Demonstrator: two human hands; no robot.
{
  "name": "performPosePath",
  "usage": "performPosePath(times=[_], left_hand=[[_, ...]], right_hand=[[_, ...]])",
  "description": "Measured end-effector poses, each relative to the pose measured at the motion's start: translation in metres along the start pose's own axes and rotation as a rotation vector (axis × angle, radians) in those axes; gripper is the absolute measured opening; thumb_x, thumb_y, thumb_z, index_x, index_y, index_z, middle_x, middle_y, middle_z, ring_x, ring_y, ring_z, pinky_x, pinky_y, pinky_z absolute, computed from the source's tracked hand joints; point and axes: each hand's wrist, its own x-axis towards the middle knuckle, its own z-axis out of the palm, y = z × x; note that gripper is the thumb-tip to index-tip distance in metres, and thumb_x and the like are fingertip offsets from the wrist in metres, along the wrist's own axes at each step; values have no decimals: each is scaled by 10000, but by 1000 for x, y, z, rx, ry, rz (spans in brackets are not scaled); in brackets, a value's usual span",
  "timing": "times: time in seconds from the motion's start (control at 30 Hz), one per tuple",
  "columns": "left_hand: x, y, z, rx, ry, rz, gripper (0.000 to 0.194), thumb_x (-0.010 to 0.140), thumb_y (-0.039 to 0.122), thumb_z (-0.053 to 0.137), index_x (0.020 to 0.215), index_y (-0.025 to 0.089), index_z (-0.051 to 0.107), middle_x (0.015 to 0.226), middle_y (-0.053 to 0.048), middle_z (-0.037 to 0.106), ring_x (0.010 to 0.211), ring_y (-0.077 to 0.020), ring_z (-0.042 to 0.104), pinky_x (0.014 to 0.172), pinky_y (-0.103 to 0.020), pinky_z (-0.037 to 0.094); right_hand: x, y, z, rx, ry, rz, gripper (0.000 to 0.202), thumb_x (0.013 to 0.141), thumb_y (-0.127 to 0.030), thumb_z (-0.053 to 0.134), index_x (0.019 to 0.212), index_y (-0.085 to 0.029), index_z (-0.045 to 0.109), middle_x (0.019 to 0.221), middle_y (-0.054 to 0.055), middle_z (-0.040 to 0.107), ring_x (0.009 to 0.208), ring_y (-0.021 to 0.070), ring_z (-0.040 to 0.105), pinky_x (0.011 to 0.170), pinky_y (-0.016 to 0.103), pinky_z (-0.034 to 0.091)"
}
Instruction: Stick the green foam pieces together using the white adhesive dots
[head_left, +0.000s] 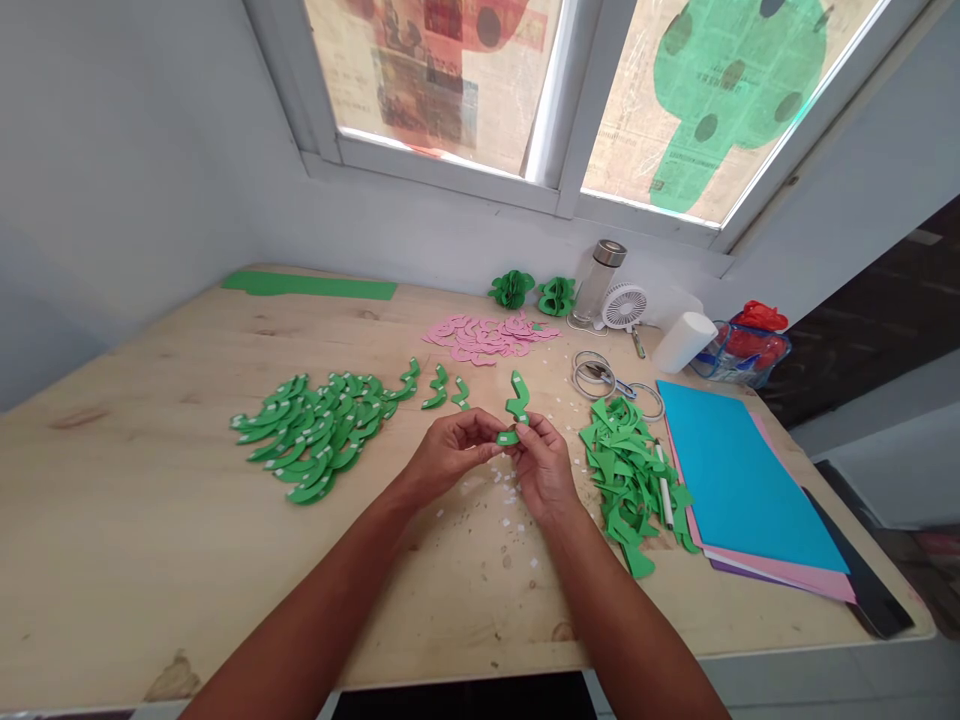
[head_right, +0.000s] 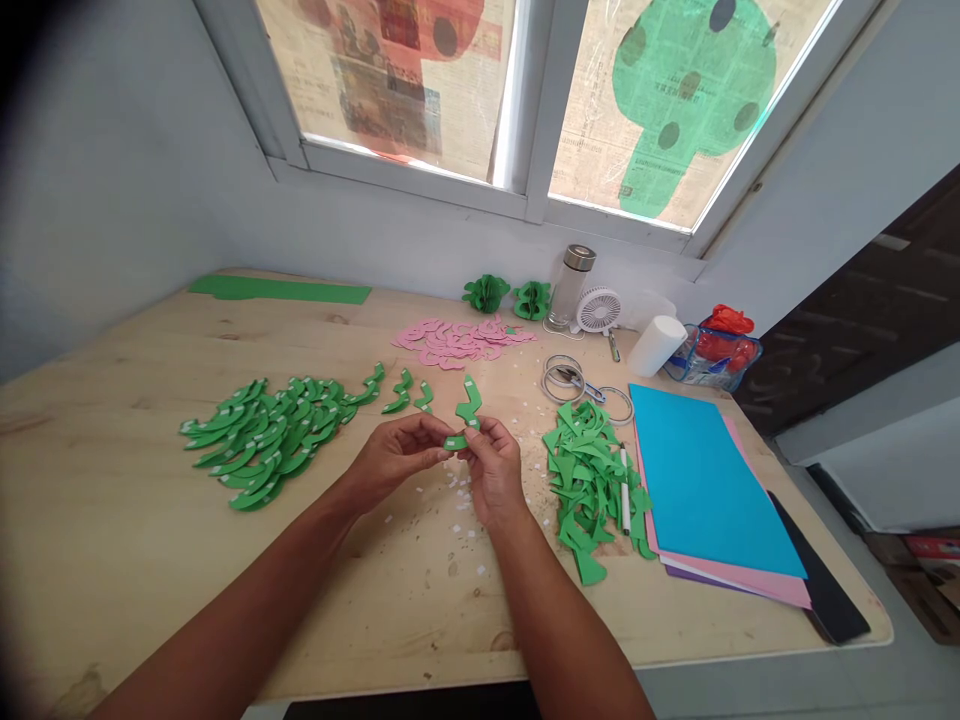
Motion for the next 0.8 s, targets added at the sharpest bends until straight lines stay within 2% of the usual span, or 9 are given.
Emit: performPosePath(times=[0.17, 0.37, 0.47, 0.63, 0.8], left_hand=[[1, -2, -2, 27, -10, 34, 193, 698, 255, 726, 835, 136, 657, 817, -58, 671, 767, -165, 617, 743, -297, 497], [-1, 0, -9, 45, -130, -31, 384, 703, 211, 721, 1066, 182, 602, 943, -59, 650, 831, -165, 616, 752, -297, 499], [-1, -1, -9, 33, -131, -40, 338, 691, 213, 730, 1008, 174, 618, 951, -57, 649, 835, -160, 615, 759, -291, 498], [0, -2, -5, 18, -69, -10, 251, 700, 249, 724, 913, 146, 637, 882, -65, 664, 825, -174, 622, 776, -314, 502], [0, 0, -4, 33, -69, -2, 251, 697, 256, 725, 907, 142, 647, 876, -71, 668, 804, -169, 622, 764, -307, 506]], right_hand=[[0, 0, 1, 5, 14, -17, 168, 643, -204, 743, 777, -193, 642, 729, -28, 638, 645, 88, 568, 633, 212, 453], [0, 0, 2, -31, 35, -36, 165, 640, -217, 735, 769, -192, 634, 755, -20, 650, 644, 102, 571, 635, 232, 455], [0, 1, 1, -36, 30, -35, 170, 641, -221, 733, 773, -195, 628, 762, -19, 650, 651, 106, 572, 636, 237, 454], [0, 2, 0, -57, 22, -33, 184, 636, -229, 734, 781, -192, 627, 751, -16, 641, 650, 107, 565, 612, 229, 446], [0, 1, 0, -69, 13, -42, 184, 633, -238, 738, 772, -190, 627, 747, -13, 635, 642, 106, 560, 607, 230, 448]])
